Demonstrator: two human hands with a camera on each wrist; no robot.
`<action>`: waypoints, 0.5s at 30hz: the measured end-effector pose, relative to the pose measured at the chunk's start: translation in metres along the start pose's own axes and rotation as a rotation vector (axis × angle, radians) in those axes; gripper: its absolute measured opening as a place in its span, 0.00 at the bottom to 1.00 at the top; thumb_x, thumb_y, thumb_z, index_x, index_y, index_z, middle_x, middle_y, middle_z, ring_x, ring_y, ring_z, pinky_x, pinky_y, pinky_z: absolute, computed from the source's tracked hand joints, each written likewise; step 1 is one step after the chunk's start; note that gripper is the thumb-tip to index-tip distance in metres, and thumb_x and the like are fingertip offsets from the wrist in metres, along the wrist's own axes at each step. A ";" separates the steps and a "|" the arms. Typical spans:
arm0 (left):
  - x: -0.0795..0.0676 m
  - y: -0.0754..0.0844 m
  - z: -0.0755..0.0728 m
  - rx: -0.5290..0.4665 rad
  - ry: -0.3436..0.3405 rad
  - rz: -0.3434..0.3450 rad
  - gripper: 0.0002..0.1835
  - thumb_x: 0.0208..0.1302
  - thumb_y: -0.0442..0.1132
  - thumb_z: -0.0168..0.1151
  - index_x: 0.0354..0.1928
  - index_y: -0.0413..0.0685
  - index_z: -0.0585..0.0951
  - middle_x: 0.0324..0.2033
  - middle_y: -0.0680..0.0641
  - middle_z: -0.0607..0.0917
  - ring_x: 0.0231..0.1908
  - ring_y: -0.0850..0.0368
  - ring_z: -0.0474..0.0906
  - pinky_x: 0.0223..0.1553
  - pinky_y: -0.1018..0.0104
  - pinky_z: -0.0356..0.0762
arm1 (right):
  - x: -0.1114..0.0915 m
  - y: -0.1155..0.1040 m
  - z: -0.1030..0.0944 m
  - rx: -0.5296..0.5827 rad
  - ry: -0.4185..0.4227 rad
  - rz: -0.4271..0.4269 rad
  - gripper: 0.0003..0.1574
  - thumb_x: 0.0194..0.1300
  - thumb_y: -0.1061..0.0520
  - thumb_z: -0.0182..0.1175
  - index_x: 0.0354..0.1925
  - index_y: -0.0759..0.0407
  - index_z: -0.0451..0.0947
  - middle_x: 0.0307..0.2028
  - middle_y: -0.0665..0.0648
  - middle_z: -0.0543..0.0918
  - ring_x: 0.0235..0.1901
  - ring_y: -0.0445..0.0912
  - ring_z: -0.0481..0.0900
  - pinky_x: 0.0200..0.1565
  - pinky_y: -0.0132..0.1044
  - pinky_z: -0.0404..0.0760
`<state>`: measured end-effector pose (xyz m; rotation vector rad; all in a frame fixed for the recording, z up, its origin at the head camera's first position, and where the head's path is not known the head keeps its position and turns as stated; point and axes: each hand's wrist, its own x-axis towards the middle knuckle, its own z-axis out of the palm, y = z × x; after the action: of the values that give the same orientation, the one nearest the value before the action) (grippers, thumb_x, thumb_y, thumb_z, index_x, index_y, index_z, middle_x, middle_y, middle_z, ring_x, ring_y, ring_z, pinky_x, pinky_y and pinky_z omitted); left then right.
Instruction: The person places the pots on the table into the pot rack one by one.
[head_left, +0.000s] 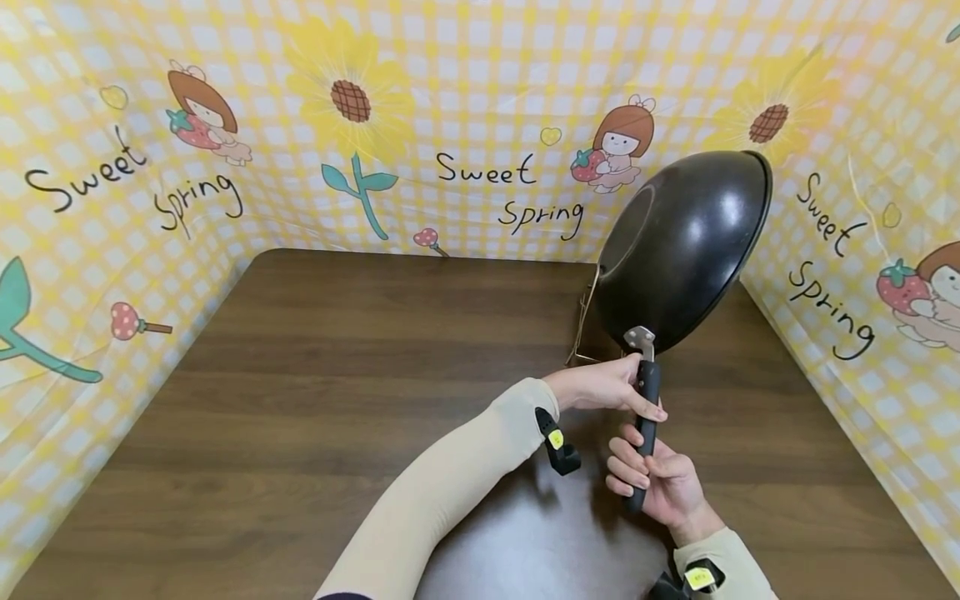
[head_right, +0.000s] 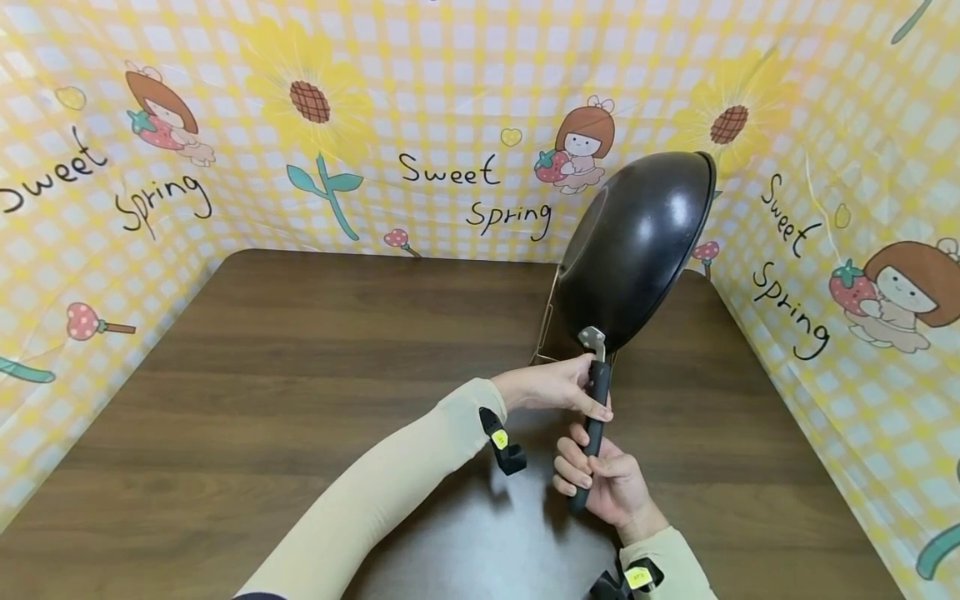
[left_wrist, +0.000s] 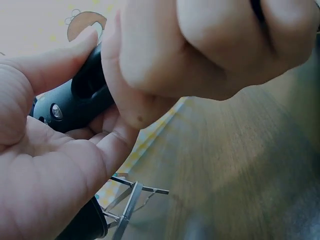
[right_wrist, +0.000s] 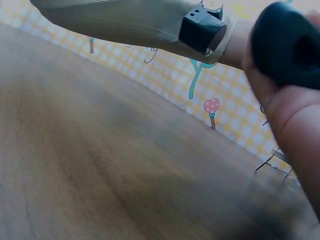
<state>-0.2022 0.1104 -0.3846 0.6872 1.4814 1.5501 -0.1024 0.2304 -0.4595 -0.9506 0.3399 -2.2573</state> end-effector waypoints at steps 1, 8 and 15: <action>0.000 -0.001 -0.001 -0.001 -0.002 -0.003 0.20 0.61 0.18 0.61 0.45 0.40 0.63 0.26 0.45 0.82 0.28 0.57 0.78 0.34 0.69 0.78 | -0.001 -0.001 0.000 -0.004 0.012 0.012 0.10 0.73 0.65 0.42 0.51 0.58 0.64 0.28 0.51 0.48 0.23 0.43 0.48 0.37 0.34 0.58; -0.001 -0.003 -0.004 0.027 -0.006 -0.043 0.23 0.61 0.19 0.63 0.45 0.46 0.62 0.27 0.45 0.83 0.29 0.56 0.79 0.34 0.67 0.78 | -0.005 -0.004 -0.002 -0.043 0.093 0.087 0.11 0.72 0.67 0.41 0.48 0.58 0.66 0.28 0.53 0.50 0.25 0.45 0.49 0.39 0.36 0.57; -0.004 -0.011 -0.013 -0.044 -0.019 -0.052 0.18 0.67 0.20 0.55 0.46 0.46 0.61 0.32 0.43 0.80 0.35 0.54 0.80 0.37 0.65 0.80 | -0.005 -0.003 -0.005 -0.106 0.178 0.167 0.14 0.72 0.70 0.38 0.47 0.58 0.67 0.32 0.53 0.63 0.34 0.45 0.65 0.50 0.37 0.68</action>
<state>-0.2089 0.0994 -0.3962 0.6312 1.4357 1.5277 -0.1050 0.2361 -0.4646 -0.7451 0.6002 -2.1912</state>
